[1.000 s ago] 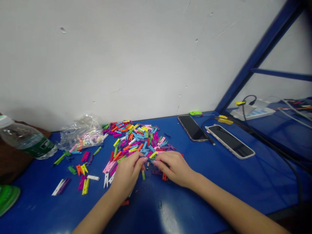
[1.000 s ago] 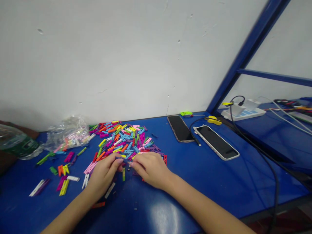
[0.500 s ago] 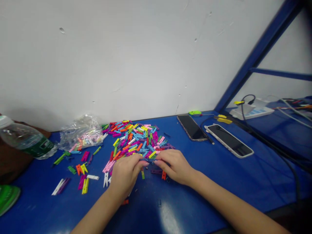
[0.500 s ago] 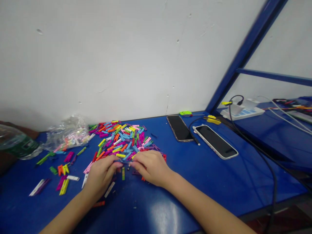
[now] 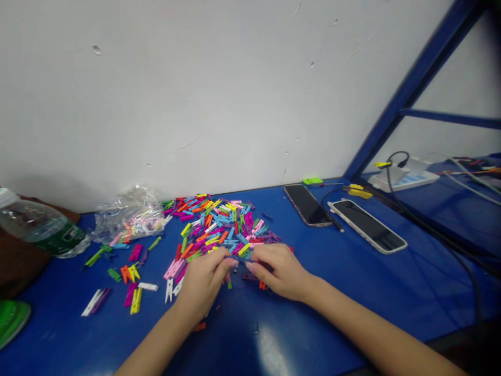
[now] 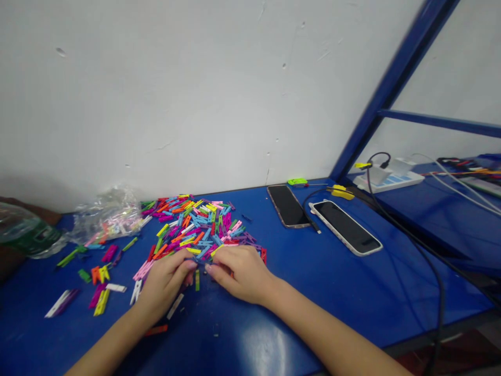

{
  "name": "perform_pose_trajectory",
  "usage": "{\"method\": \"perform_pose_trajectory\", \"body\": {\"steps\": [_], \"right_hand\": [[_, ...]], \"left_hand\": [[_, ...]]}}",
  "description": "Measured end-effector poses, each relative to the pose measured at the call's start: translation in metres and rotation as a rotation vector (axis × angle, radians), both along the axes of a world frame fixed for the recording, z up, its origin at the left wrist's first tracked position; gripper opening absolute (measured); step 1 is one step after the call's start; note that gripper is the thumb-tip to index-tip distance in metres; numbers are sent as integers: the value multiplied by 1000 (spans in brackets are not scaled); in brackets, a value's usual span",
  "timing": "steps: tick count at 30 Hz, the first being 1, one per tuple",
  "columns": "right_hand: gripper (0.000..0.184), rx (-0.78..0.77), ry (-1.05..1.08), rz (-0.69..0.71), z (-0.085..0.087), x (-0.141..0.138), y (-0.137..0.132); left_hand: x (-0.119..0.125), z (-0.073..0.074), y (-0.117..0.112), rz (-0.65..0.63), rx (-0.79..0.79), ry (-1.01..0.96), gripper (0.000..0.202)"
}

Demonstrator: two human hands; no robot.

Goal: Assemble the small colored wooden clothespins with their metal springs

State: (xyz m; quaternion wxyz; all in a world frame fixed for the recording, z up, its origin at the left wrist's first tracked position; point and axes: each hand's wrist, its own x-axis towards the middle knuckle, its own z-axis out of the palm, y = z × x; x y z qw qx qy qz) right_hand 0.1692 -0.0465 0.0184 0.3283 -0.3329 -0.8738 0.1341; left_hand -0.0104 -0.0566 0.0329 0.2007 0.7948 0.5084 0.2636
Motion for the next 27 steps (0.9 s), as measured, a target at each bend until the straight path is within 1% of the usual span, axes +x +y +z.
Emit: {"method": "perform_pose_trajectory", "body": {"steps": [3, 9, 12, 19, 27], "right_hand": [[29, -39, 49, -17, -1, -1, 0], [28, -132, 190, -33, 0, -4, -2], [28, -122, 237, -37, 2, -5, -4], [30, -84, 250, -21, 2, -4, -9], [36, -80, 214, -31, 2, -3, -10]], "left_hand": [[0, 0, -1, -23, -1, -19, 32], [-3, 1, -3, -103, 88, 39, 39], [-3, 3, -4, -118, 100, 24, 40], [-2, 4, -5, -150, 193, -7, 41], [-1, 3, -9, -137, 221, 14, 41]]}}
